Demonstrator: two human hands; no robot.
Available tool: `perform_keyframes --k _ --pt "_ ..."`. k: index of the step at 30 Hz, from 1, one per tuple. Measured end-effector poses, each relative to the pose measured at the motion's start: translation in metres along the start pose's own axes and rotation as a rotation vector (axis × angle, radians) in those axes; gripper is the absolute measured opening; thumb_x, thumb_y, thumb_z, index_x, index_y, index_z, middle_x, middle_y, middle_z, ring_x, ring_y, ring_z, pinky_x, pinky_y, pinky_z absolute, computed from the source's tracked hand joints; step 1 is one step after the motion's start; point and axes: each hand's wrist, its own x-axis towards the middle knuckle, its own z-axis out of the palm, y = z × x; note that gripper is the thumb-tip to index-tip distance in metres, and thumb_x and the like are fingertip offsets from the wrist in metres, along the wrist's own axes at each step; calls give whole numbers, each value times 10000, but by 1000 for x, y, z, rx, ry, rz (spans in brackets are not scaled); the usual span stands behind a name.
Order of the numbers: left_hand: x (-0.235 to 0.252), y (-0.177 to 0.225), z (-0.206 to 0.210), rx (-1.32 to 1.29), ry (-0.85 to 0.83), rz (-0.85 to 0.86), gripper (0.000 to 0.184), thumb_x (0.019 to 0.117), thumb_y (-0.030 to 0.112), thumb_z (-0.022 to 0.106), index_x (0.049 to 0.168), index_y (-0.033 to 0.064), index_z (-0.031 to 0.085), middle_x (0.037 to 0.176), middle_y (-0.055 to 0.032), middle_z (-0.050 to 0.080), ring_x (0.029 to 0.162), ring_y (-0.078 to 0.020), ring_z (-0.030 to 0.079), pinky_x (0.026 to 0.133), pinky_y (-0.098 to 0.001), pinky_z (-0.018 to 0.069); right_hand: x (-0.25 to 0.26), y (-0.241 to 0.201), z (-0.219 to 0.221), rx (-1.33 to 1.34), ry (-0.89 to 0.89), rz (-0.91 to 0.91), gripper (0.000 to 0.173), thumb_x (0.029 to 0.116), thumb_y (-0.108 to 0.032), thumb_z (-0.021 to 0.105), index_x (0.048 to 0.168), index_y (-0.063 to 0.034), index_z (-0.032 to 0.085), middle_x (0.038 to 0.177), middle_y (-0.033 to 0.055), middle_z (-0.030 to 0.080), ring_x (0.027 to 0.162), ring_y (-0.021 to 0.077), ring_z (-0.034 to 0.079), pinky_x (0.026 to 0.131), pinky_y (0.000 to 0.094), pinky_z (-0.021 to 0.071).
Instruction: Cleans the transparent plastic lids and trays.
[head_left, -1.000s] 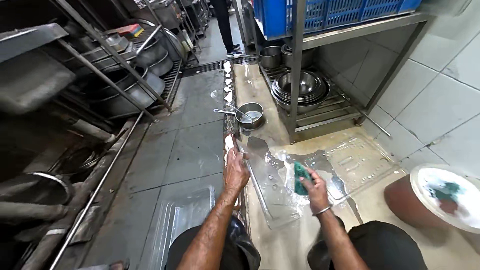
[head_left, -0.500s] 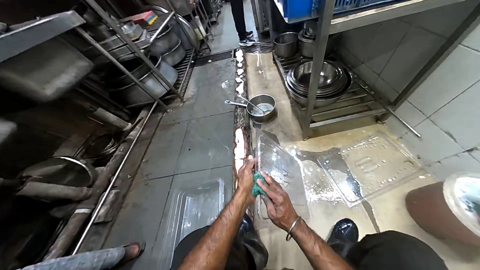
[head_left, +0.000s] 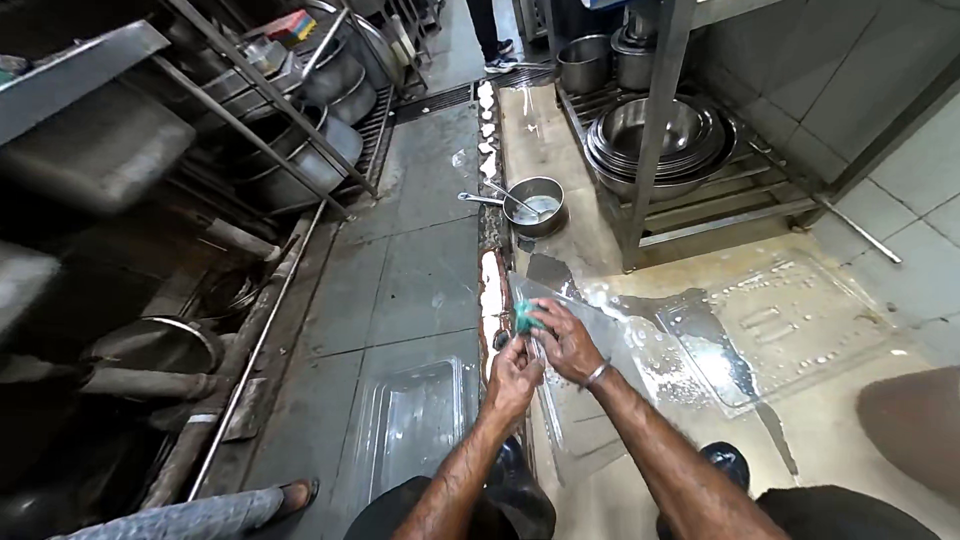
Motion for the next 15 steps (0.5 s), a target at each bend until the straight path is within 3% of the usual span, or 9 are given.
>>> perform_keyframes --k 2,3,5,8,11,15 --pt "0 -5 -7 42 25 10 385 839 -24 631 1224 -23 634 985 -127 709 783 -187 672 699 -344 578 -27 0 1 23 -76 -16 265 965 -102 605 1182 -69 754 1371 111 638 1263 261 602 1079 452 502" --pt "0 -7 -10 43 22 9 485 802 -36 633 1286 -24 621 1053 -141 721 869 -205 701 753 -365 600 -39 0 4 57 -86 -4 267 970 -108 598 1179 -78 762 1369 100 644 1271 243 598 1085 434 499" --pt "-1 -8 -12 43 8 14 556 780 -28 631 1335 -15 599 1111 -146 721 952 -215 712 809 -376 611 -47 -3 13 61 -31 10 262 962 -107 592 1151 -92 773 1338 86 662 1253 236 605 1065 430 506" --pt "-5 -3 -13 54 -54 23 549 823 1 586 1370 -18 560 1148 -147 714 978 -206 712 843 -364 603 -16 0 17 -54 68 -21 251 941 -78 616 1140 -80 769 1321 112 666 1212 297 627 1004 501 534" --pt "-9 3 -18 107 -162 30 702 859 14 544 1537 -52 378 1313 -171 666 1093 -208 706 939 -349 597 40 14 12 -144 149 -9 257 936 -70 627 1155 -56 760 1320 149 660 1179 349 638 974 541 536" --pt "-12 3 -31 180 -197 89 675 863 16 529 1517 -84 393 1334 -175 653 1125 -208 696 951 -347 596 68 43 12 -120 160 142 277 977 -79 598 1214 -23 731 1314 188 638 1223 354 612 1039 517 513"
